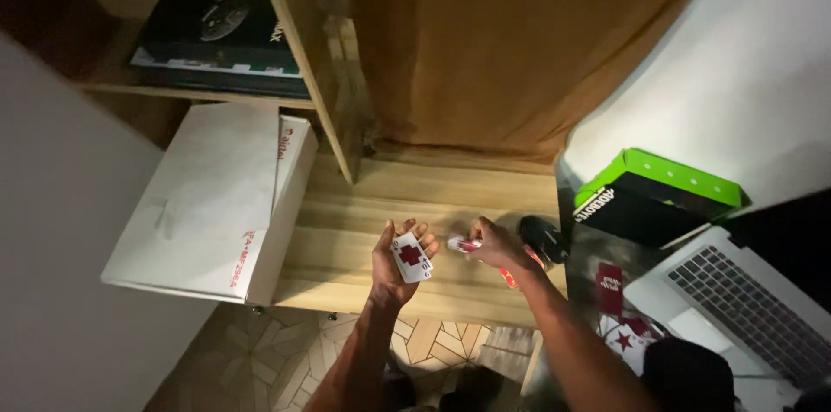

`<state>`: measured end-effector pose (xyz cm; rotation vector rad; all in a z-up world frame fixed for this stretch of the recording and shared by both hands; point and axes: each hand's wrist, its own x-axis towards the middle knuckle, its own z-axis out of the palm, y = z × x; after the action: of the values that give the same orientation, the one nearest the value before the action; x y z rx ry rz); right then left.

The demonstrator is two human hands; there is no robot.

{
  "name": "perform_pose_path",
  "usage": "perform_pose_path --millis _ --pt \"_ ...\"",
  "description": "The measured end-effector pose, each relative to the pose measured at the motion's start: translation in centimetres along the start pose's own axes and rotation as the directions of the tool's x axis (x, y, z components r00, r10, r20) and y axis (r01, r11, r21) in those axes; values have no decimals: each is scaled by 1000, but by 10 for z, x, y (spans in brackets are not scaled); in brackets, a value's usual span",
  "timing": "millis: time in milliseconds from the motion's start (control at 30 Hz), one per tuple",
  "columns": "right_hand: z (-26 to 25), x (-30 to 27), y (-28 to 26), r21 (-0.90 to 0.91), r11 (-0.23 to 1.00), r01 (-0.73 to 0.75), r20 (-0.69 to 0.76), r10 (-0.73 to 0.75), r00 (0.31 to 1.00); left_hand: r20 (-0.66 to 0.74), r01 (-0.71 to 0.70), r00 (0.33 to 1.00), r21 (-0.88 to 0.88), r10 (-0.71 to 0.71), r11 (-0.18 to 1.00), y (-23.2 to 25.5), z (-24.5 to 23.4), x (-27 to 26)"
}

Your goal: Organizing various items on a desk, including playing cards, electronics boxes, and a remote.

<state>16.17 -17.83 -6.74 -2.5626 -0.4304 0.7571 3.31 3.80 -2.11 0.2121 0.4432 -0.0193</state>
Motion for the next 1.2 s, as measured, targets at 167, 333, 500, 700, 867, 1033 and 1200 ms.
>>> perform_pose_path --millis 167,333,500,700,867,1033,1200 --pt "-23 -59 -71 741 671 -34 31 17 999 5 -51 999 39 51 998 -7 -13 27" --pt "-15 -77 -101 890 444 -101 50 126 991 -37 -5 999 110 9 994 -31 -30 49" --pt "22 -68 -78 645 727 -236 -31 334 942 -17 26 1000 169 -23 985 -36 40 21" --pt "57 -60 -37 166 979 -122 -381 178 907 54 -35 998 263 21 964 -73 17 45" --pt "33 -68 -12 427 903 -49 -446 257 857 -2 -74 997 74 75 994 -98 25 51" --pt "28 -58 8 741 614 272 -571 364 735 -192 -40 981 0 39 999 -148 50 53" --pt "31 -61 69 389 865 319 -658 19 753 -24 19 1000 63 -18 998 -177 61 62"
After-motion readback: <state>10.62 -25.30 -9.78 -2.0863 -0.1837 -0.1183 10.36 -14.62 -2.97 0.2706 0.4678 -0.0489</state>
